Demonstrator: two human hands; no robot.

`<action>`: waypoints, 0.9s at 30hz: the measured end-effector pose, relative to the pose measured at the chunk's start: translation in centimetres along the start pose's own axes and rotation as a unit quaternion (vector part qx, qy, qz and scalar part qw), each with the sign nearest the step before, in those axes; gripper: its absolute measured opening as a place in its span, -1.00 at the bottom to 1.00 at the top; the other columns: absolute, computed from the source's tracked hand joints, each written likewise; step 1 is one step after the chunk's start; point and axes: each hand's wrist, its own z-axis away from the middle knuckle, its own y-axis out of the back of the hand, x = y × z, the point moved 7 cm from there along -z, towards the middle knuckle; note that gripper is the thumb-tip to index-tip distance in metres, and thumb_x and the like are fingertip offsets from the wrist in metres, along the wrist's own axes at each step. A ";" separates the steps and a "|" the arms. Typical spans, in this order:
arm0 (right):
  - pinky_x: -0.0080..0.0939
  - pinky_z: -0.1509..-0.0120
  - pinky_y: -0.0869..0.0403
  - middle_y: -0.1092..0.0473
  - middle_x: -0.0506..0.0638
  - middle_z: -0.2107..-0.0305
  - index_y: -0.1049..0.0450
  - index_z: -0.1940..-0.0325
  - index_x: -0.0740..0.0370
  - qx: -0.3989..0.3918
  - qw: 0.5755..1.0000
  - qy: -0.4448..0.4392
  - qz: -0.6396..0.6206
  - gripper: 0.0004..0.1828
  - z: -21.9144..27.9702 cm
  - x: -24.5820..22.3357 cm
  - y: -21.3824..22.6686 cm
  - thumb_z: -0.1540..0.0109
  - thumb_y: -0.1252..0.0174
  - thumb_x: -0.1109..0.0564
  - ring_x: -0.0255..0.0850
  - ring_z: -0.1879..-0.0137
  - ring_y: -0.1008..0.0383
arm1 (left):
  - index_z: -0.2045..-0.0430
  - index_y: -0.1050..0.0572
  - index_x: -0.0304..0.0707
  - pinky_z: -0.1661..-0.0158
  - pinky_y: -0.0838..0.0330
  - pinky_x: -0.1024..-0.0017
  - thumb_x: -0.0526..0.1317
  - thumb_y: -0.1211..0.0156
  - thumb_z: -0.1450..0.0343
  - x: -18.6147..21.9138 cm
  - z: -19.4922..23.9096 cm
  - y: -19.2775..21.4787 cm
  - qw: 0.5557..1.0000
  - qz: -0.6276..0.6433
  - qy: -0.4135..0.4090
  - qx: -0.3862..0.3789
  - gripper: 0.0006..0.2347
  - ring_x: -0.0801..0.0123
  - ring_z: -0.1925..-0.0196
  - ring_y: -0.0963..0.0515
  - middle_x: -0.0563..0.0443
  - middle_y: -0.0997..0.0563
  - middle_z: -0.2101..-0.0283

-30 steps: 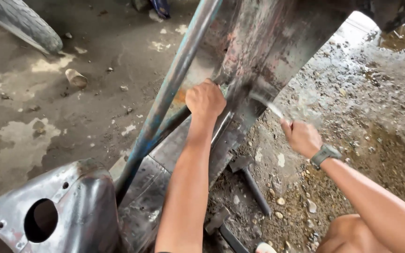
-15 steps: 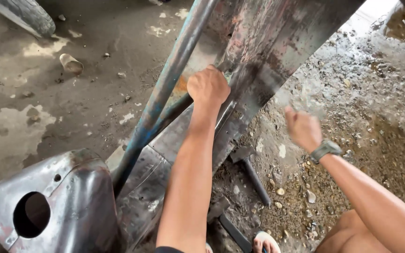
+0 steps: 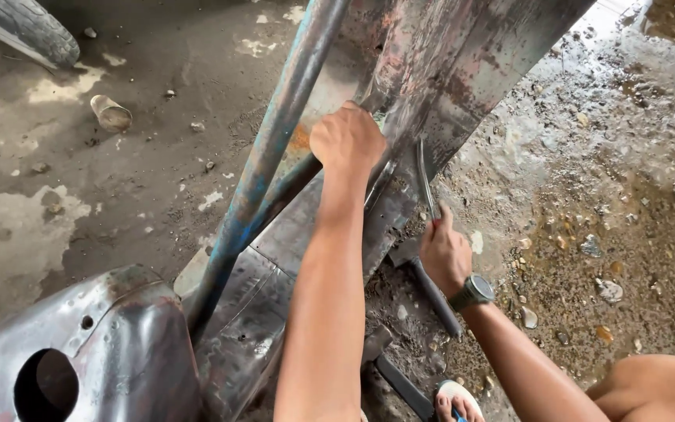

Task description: The person uses a hammer and a metal file to smooth and shape the edges of a large metal panel, likely a motorcycle fender. They repeatedly strike the panel with the hammer and file the edges to remove burrs and refine the shape.

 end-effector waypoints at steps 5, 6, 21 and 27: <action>-0.18 0.55 -0.38 -0.38 0.06 0.61 -0.17 -0.37 0.23 0.089 0.993 0.042 -0.069 -0.59 -2.2 -1.9 -1.4 -0.43 0.20 0.12 -0.06 0.58 -0.44 | 0.36 -0.52 -0.31 0.37 -0.26 0.13 -0.03 -0.02 -0.43 -0.1 0.0 0.9 1.000 -0.010 0.010 -0.013 -0.71 0.03 0.43 -0.62 -0.08 -0.60 0.47; -0.18 0.55 -0.38 -0.38 0.06 0.61 -0.17 -0.37 0.23 0.093 0.993 0.038 -0.070 -0.59 -1.5 -1.5 -2.0 -0.43 0.20 0.12 -0.06 0.58 -0.44 | 0.36 -0.52 -0.31 0.37 -0.26 0.13 -0.03 -0.02 -0.43 -0.1 0.2 0.8 1.000 -0.009 0.004 -0.012 -0.71 0.03 0.43 -0.62 -0.08 -0.60 0.47; 0.14 0.56 -0.21 -0.41 0.32 0.61 -0.12 -0.34 0.31 0.040 0.991 0.021 -0.128 -0.54 -1.9 -1.1 -6.4 -0.35 0.14 0.19 0.28 0.56 -0.46 | 0.48 -0.50 -0.26 0.39 -0.27 0.06 -0.03 -0.17 -0.32 0.1 0.2 1.7 0.994 -0.021 0.023 0.107 -0.75 -0.01 0.52 -0.59 -0.08 -0.54 0.59; -0.10 0.60 -0.39 -0.41 0.16 0.59 -0.10 -0.39 0.19 0.072 0.990 0.009 -0.124 -0.54 -2.4 -0.4 -5.4 -0.39 0.18 0.10 0.00 0.59 -0.45 | 0.50 -0.50 -0.25 0.39 -0.28 0.08 -0.05 -0.12 -0.36 -0.2 0.4 1.9 0.997 -0.014 0.010 0.077 -0.76 0.03 0.54 -0.59 -0.04 -0.55 0.61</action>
